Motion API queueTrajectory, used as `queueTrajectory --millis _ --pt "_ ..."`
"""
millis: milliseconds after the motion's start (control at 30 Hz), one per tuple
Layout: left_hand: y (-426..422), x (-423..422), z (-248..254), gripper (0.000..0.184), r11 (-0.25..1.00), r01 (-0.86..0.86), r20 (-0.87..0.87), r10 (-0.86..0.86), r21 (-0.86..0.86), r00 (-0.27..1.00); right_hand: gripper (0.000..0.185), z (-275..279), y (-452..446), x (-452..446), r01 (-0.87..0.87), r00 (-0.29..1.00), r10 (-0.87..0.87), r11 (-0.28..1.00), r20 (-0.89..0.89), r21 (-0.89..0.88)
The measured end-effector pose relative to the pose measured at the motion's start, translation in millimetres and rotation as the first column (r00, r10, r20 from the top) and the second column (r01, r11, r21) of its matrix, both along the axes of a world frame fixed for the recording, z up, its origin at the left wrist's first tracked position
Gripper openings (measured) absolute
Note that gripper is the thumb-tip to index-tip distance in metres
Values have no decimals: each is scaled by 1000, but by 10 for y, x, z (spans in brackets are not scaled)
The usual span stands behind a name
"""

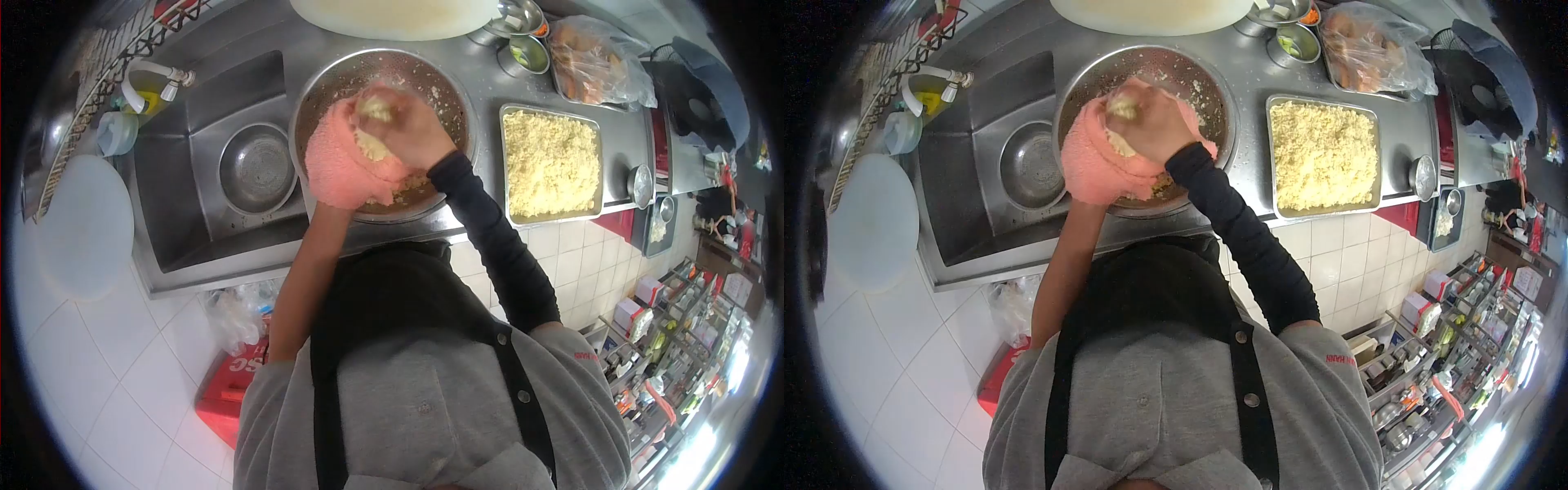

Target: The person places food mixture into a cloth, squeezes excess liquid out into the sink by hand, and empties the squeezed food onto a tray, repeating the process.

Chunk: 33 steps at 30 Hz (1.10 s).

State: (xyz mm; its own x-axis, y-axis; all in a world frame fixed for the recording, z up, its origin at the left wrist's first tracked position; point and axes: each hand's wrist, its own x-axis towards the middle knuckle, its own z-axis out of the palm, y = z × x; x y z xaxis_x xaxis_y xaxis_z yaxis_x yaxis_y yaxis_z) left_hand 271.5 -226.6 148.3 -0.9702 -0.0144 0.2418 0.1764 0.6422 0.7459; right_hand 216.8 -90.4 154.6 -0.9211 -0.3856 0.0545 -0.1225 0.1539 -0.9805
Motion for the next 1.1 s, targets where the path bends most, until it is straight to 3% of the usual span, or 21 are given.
queueTrajectory --millis 67,133,200,233,300,367,400,467,500,567,667,733,800,867,933,967,1100 --pt "-15 36 -119 77 990 -140 -185 139 7 973 41 43 12 132 81 923 95 900 -374 429" --pt "-39 60 -98 75 989 -98 -94 109 112 990 34 -56 -64 235 203 840 107 848 -533 490" --pt "-44 -77 -299 67 990 -114 -141 125 81 982 30 -370 -167 257 391 648 128 790 -751 472" --pt "-72 -107 -337 63 990 -123 -163 131 62 978 30 -406 -144 228 326 667 147 824 -730 464" --pt "-129 -65 -395 55 972 -1 -212 52 235 976 31 -304 -96 130 191 699 191 879 -689 437" --pt "-138 -51 -399 46 726 153 -122 -95 671 988 29 152 81 -15 59 907 158 870 -390 489" --pt "-97 -124 -380 41 372 149 -60 -240 916 969 28 234 225 -110 -9 967 134 868 -217 497" --pt "-148 -174 -169 35 -114 37 -84 -433 993 897 53 -80 469 -501 -8 998 38 847 -45 532" --pt "-159 -219 -85 35 -237 -40 -85 -492 971 867 66 -396 553 -735 -85 992 122 757 -13 647" --pt "-240 -233 33 35 -250 -82 -45 -463 965 885 95 -1030 696 -950 -212 960 269 519 77 828" --pt "-402 -254 186 38 -106 -111 75 -296 988 952 130 -1386 262 -747 -217 942 326 395 85 893" --pt "-508 -290 259 40 -27 -148 139 -206 989 969 128 -1529 -74 -711 -188 974 216 630 62 754" --pt "-574 -338 317 43 -36 -141 130 -212 989 969 108 -1541 -380 -559 -93 971 233 569 -52 817" --pt "-577 -446 314 44 -239 -3 -99 -411 971 906 88 -1617 -470 -568 -47 958 265 534 -114 844" --pt "-596 -486 318 45 -314 36 -183 -454 949 872 67 -1777 -495 -552 -69 940 321 516 -118 854" --pt "-604 -511 254 46 -280 35 -154 -415 959 896 54 -1872 -482 -573 -26 937 316 485 -148 874" --pt "-470 -597 284 40 -159 -140 111 -175 977 978 52 -2111 -123 -674 31 938 298 437 -177 899"
